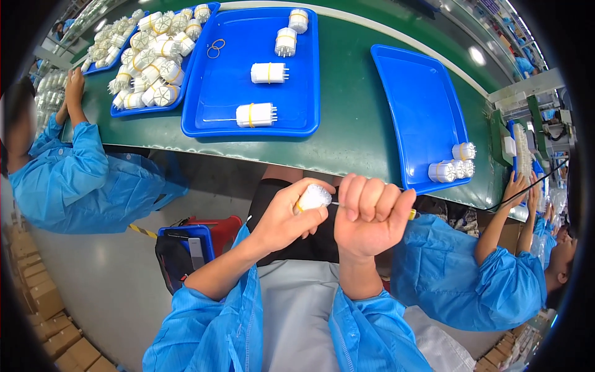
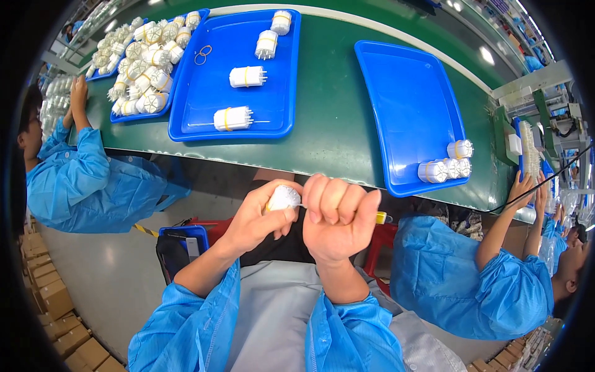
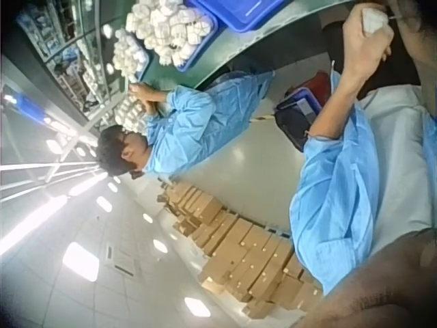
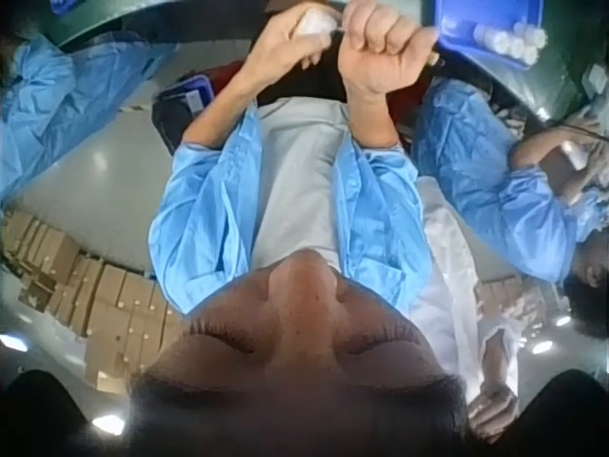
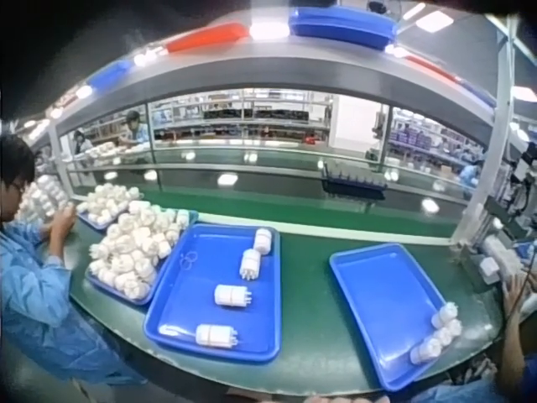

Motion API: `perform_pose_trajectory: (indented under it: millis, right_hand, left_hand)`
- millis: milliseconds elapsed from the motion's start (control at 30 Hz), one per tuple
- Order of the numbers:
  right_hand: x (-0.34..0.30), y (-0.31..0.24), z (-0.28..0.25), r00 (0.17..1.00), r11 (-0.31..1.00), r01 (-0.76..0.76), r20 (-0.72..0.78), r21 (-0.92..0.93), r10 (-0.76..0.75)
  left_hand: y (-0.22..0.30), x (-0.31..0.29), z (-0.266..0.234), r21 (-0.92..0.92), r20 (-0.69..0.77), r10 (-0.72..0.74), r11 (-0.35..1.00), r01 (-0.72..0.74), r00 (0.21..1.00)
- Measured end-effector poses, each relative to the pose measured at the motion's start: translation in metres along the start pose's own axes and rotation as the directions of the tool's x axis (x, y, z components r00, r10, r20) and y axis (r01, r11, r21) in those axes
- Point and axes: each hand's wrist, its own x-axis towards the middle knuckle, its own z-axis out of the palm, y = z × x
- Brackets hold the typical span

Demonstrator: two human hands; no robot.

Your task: The person picks up bundled cylindrical components from a tray, presses into their ends using a pointed hand tool, and places the components onto another tray.

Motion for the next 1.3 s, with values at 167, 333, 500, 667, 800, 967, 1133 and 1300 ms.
perform_pose_trajectory:
  millis: [167,333,500,667,800,967,1133,1300]
  right_hand:
    - [-0.007,0.007,-0.004,0.998,0.999,-0.024,0.064,0.023,0.022]
    - [-0.007,0.008,-0.003,0.998,0.999,-0.018,0.055,0.029,0.016]
    - [-0.010,0.009,0.000,0.999,1.000,-0.014,0.029,-0.019,0.014]
    - [-0.014,0.018,-0.008,0.999,0.998,-0.051,-0.005,-0.037,0.051]
    - [-0.015,0.016,-0.009,0.990,0.989,-0.141,-0.019,-0.046,0.140]
    - [-0.003,0.013,-0.013,0.982,0.982,-0.189,0.010,0.030,0.189]
    - [0.012,0.002,-0.003,0.982,0.988,-0.062,-0.187,-0.141,0.035]
    - [0.005,-0.010,-0.020,0.982,0.925,-0.118,-0.180,-0.360,0.055]
  left_hand:
    - [-0.004,-0.002,0.002,0.053,-0.014,0.015,0.998,-0.014,1.000]
    - [-0.003,-0.002,0.004,0.081,-0.015,-0.001,0.997,0.002,1.000]
    - [-0.003,-0.002,0.004,0.124,-0.012,-0.025,0.992,0.026,1.000]
    - [-0.007,0.002,0.004,0.257,-0.042,0.061,0.965,-0.048,0.997]
    - [-0.012,0.006,-0.001,0.352,-0.050,0.097,0.933,-0.073,0.994]
    - [-0.012,0.008,-0.003,0.145,-0.033,0.024,0.989,-0.019,0.999]
    - [-0.015,0.010,-0.008,-0.198,0.039,0.016,0.980,-0.008,0.999]
    - [-0.010,0.002,-0.009,-0.318,0.071,0.001,0.948,0.021,0.998]
